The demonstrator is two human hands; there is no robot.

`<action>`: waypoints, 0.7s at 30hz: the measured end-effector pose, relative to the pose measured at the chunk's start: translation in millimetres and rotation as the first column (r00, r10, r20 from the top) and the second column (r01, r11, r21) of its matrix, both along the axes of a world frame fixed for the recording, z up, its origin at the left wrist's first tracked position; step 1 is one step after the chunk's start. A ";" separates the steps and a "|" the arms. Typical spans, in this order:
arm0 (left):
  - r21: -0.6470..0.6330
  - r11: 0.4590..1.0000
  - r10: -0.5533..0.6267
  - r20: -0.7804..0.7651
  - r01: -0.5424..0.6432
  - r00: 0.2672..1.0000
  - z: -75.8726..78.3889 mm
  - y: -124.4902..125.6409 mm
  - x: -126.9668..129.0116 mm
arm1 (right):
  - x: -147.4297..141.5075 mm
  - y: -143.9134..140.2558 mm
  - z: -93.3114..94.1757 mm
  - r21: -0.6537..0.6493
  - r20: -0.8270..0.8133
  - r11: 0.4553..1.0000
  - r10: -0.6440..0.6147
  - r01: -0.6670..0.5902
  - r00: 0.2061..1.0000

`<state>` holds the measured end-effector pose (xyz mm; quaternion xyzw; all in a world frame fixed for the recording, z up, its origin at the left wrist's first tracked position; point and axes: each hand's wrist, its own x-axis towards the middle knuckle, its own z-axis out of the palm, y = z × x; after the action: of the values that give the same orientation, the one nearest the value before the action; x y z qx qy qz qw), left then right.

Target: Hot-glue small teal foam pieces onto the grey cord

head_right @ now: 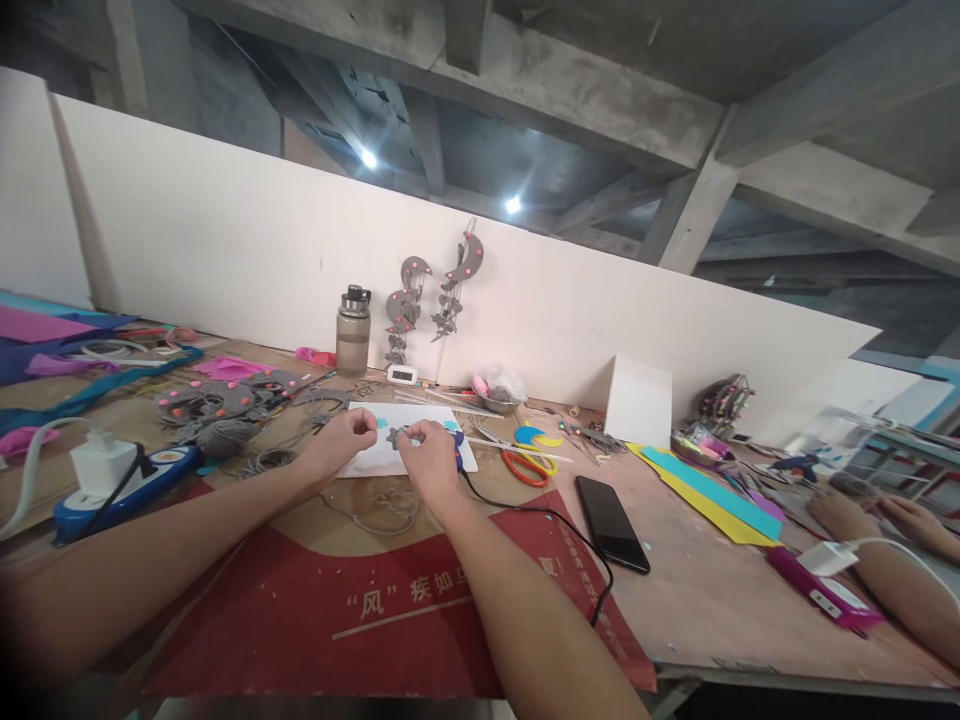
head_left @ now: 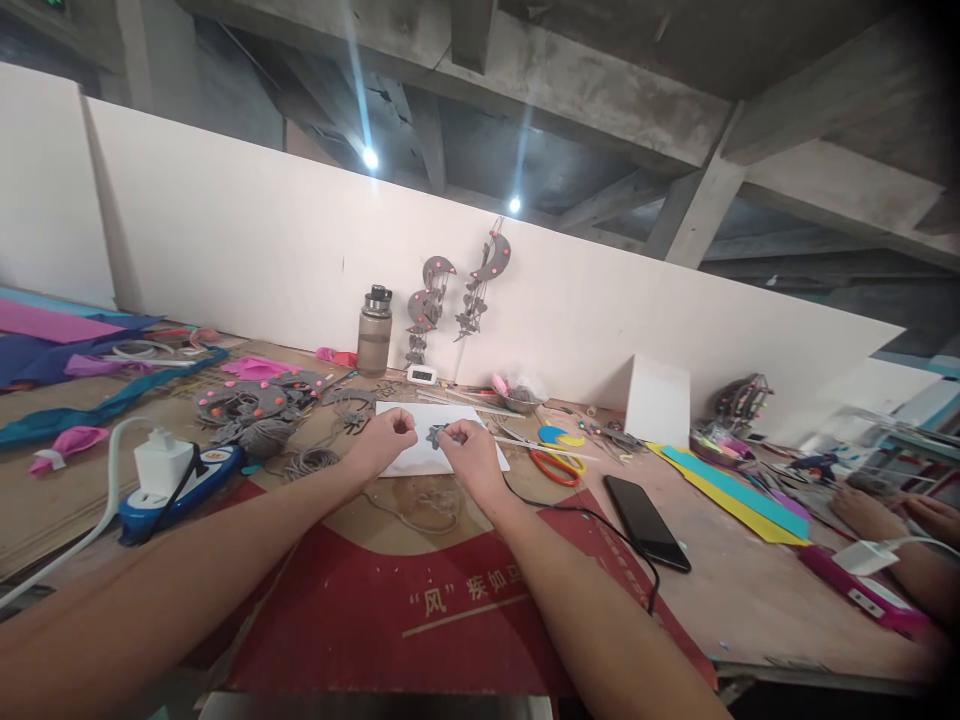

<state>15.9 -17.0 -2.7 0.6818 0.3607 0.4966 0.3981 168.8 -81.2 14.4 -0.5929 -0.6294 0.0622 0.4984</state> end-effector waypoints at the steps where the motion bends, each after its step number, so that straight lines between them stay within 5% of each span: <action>1: 0.003 1.000 -0.002 0.000 0.002 1.000 -0.4 0.4 0.0 | -0.2 -0.3 0.1 -0.001 0.000 1.000 0.001 -0.001 1.000; 21: -0.017 1.000 -0.013 -0.021 0.013 1.000 -2.6 4.3 -2.7 | -1.6 -1.9 0.8 -0.032 -0.008 0.999 -0.004 0.004 1.000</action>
<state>13.3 -12.7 -5.3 0.6860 0.3644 0.4838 0.4033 167.2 -83.1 15.2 -0.6017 -0.6250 0.0737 0.4918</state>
